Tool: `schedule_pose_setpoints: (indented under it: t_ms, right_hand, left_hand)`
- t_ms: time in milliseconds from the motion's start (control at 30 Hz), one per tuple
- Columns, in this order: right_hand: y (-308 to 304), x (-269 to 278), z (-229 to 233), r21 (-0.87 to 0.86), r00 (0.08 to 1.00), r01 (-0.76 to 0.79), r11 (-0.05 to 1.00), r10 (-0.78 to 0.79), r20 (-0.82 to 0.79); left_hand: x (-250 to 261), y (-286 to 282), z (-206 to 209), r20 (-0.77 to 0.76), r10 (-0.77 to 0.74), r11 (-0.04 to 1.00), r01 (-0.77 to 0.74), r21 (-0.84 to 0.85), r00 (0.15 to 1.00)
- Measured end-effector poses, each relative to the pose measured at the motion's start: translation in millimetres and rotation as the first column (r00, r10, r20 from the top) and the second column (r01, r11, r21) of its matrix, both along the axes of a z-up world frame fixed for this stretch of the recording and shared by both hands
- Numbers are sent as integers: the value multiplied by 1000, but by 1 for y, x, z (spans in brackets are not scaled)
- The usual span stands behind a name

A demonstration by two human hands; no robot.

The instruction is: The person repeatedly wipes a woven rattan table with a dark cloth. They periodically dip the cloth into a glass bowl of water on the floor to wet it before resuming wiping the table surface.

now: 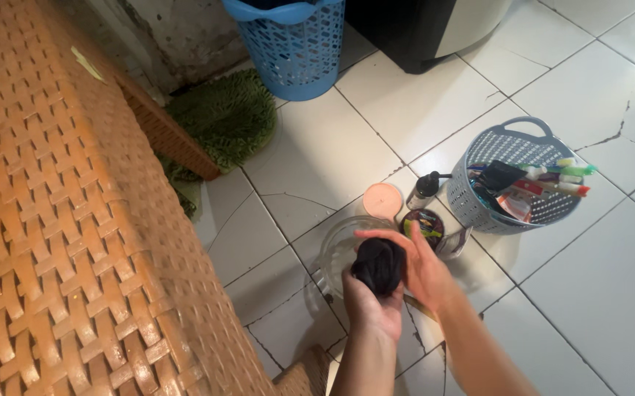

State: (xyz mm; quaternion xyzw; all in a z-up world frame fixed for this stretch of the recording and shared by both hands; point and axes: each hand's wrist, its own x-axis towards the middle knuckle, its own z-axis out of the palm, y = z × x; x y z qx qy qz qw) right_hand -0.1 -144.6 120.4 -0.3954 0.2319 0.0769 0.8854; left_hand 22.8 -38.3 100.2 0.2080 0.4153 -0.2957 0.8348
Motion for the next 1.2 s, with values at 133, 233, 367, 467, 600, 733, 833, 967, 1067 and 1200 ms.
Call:
schedule_pose_setpoints:
  t_ms: [133, 233, 367, 467, 600, 733, 833, 967, 1067, 1200]
  right_hand:
    - [14, 6, -11, -618, 922, 47, 785, 204, 329]
    - [14, 18, -12, -875, 929, 26, 483, 312, 200]
    - [15, 29, -7, -944, 919, -36, 328, 381, 97]
    - [18, 33, -16, -969, 913, -60, 241, 405, 45]
    - [23, 35, -34, -957, 959, -157, 243, 269, -89]
    - [28, 36, -50, -954, 987, -84, 289, 158, -39]
    - [32, 34, -61, -938, 984, -177, 299, 60, -166]
    - [33, 31, -75, -918, 987, -114, 380, -59, -147]
    - [32, 28, -72, -967, 983, -60, 249, -156, -101]
    - [33, 21, -49, -927, 948, -187, 324, -188, -257]
  left_hand:
    - [6, 5, 23, -140, -236, 926, 266, 267, 962]
    - [8, 11, 12, -97, -398, 827, 402, 393, 912]
    - [6, 11, -20, -84, -587, 603, 505, 617, 805]
    - [4, 8, -38, -23, -676, 316, 318, 894, 737]
    - [0, 10, -24, 52, -761, 161, 111, 981, 646]
    - [1, 15, 9, 75, -811, 55, -52, 997, 581]
    - [0, 20, 17, 104, -833, 23, -152, 988, 544]
    - [-2, 23, 11, 115, -872, -14, -258, 966, 476]
    - [-2, 21, 7, 98, -882, -34, -271, 962, 461]
    - [-4, 16, 3, 214, -805, 89, -245, 965, 553]
